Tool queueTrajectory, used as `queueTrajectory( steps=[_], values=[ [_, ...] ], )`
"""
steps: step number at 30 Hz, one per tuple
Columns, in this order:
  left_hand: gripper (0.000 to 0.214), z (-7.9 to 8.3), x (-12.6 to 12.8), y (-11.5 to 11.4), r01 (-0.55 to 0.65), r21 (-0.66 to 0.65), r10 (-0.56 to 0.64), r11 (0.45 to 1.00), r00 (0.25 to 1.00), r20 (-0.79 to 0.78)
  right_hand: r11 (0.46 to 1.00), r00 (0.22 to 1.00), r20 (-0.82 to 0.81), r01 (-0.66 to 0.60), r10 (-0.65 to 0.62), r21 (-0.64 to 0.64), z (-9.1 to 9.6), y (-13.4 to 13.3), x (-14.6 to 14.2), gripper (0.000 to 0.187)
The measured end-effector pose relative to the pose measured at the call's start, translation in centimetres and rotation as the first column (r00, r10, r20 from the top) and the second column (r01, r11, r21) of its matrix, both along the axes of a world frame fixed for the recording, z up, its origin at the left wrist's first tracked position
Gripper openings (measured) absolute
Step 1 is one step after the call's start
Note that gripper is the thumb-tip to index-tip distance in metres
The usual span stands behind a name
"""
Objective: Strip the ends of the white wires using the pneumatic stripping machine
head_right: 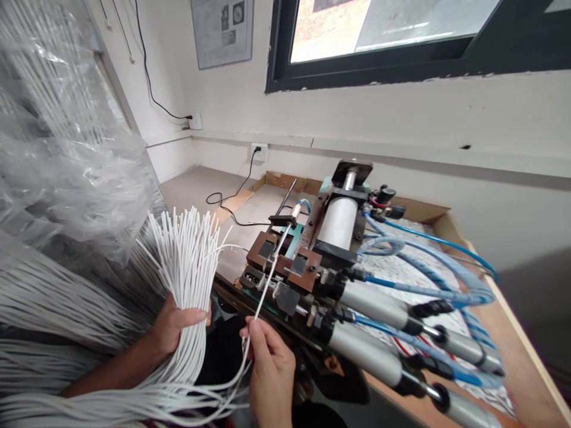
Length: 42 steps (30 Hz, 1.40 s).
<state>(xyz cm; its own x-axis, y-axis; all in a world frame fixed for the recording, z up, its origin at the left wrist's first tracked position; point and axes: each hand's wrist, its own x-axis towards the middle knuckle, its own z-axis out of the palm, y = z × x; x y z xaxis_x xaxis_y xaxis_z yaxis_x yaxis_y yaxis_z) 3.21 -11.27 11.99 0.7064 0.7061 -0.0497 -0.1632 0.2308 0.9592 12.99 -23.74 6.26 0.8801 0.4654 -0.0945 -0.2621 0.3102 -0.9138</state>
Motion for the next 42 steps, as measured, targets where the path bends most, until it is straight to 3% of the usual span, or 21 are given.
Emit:
queueTrajectory(
  steps=[7, 11, 15, 17, 19, 21, 23, 25, 27, 30, 35, 42],
  values=[
    [0.019, 0.2, 0.2, -0.1, 0.011, 0.013, -0.010, 1.000, 1.000, -0.021, 0.995, 0.976, -0.206, -0.060, 0.076, 0.086, 1.5, 0.6, 0.0, 0.030],
    [0.022, 0.2, 0.2, -0.2, 0.000, 0.029, 0.001, 1.000, 0.999, -0.046, 0.994, 0.978, -0.182, -0.086, 0.099, 0.074, 1.6, 0.8, 0.2, 0.029],
    [0.025, 0.1, 0.3, -0.2, -0.023, 0.055, 0.026, 0.998, 0.998, -0.059, 0.988, 0.986, 0.112, -0.113, 0.124, -0.101, 0.3, 0.5, 0.5, 0.027],
    [0.027, 0.0, 0.3, -0.2, -0.029, 0.066, 0.033, 0.997, 0.998, -0.060, 0.952, 0.930, 0.273, -0.182, 0.248, -0.246, -1.1, 0.2, 0.6, 0.026],
    [0.031, 0.1, 0.4, -0.1, -0.025, 0.074, 0.029, 0.997, 0.998, -0.047, 0.880, 0.843, 0.356, -0.250, 0.403, -0.404, -2.4, 0.1, 0.7, 0.021],
    [0.032, 0.2, 0.5, -0.2, -0.015, 0.083, 0.018, 0.996, 0.999, -0.032, 0.859, 0.811, 0.429, -0.165, 0.398, -0.485, -2.6, 0.2, 0.9, 0.017],
    [0.033, 0.4, 0.7, -0.3, -0.001, 0.111, 0.003, 0.994, 1.000, -0.019, 0.913, 0.804, 0.523, -0.056, 0.281, -0.405, -1.4, 0.6, 1.2, 0.018],
    [0.034, 0.8, 0.8, -0.6, 0.028, 0.170, -0.026, 0.985, 1.000, -0.010, 0.951, 0.791, 0.542, -0.158, 0.283, -0.266, 0.9, 1.3, 1.3, 0.022],
    [0.035, 1.1, 0.9, -0.8, 0.044, 0.232, -0.045, 0.972, 0.999, 0.000, 0.942, 0.797, 0.502, -0.292, 0.335, -0.165, 3.2, 1.9, 1.2, 0.019],
    [0.031, 1.3, 0.9, -0.9, 0.034, 0.274, -0.032, 0.961, 0.999, -0.013, 0.945, 0.840, 0.440, -0.319, 0.317, -0.071, 4.9, 2.4, 0.7, 0.016],
    [0.026, 0.8, 1.0, -0.5, 0.023, 0.173, -0.021, 0.985, 1.000, -0.012, 0.974, 0.926, 0.303, -0.223, 0.224, -0.038, 2.7, 1.4, -0.1, 0.019],
    [0.020, 1.2, 1.3, 0.4, -0.149, 0.058, 0.150, 0.987, 0.988, -0.029, 0.993, 0.983, 0.144, -0.114, 0.113, 0.004, -1.0, -0.9, -0.4, 0.021]
  ],
)
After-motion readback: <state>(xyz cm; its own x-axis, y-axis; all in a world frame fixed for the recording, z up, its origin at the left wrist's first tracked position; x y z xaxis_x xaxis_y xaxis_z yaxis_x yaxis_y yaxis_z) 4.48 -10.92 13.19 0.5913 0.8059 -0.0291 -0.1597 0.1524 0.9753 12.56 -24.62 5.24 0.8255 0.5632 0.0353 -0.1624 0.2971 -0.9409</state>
